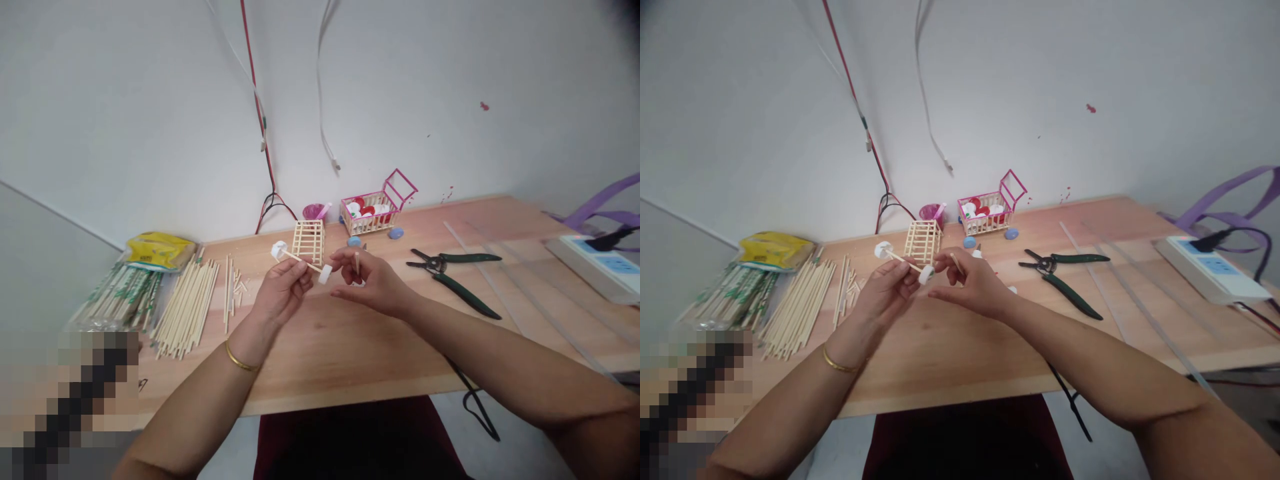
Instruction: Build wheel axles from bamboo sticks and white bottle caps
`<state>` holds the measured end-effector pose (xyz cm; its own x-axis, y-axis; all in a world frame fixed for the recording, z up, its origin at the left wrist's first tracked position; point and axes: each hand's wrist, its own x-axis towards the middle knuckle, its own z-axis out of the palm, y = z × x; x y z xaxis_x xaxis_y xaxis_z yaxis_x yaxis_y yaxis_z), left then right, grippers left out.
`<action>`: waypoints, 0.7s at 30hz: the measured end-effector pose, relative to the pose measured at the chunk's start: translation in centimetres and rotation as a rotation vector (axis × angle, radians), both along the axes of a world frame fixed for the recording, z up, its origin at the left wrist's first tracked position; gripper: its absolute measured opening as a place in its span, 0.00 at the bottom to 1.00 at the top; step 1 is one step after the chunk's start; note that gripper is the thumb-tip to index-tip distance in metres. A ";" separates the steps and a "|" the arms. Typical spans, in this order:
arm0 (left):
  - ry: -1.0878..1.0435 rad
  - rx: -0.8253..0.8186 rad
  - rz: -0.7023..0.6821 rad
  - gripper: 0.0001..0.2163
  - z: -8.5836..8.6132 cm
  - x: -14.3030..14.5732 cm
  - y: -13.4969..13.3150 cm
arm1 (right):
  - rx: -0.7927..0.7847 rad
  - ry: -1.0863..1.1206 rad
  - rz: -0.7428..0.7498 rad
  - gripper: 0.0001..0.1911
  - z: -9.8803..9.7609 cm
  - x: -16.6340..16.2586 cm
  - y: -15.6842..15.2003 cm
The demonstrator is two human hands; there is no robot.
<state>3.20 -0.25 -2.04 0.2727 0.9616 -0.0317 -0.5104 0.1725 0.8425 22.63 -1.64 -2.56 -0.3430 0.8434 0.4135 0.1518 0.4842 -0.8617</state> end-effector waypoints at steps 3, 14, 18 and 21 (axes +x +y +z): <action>-0.073 -0.043 -0.025 0.08 -0.2 0.0 0.1 | -0.005 -0.001 -0.029 0.28 -0.2 -0.4 -0.3; -0.101 -0.060 -0.059 0.06 -1.0 0.3 0.0 | 0.044 -0.154 -0.164 0.15 1.0 -0.8 -0.9; -0.094 -0.072 -0.047 0.05 -1.0 0.3 0.0 | 0.050 -0.163 -0.160 0.14 1.2 -0.8 -1.0; -0.093 -0.081 -0.048 0.05 -1.0 0.3 0.0 | 0.040 -0.166 -0.168 0.14 1.1 -0.8 -0.9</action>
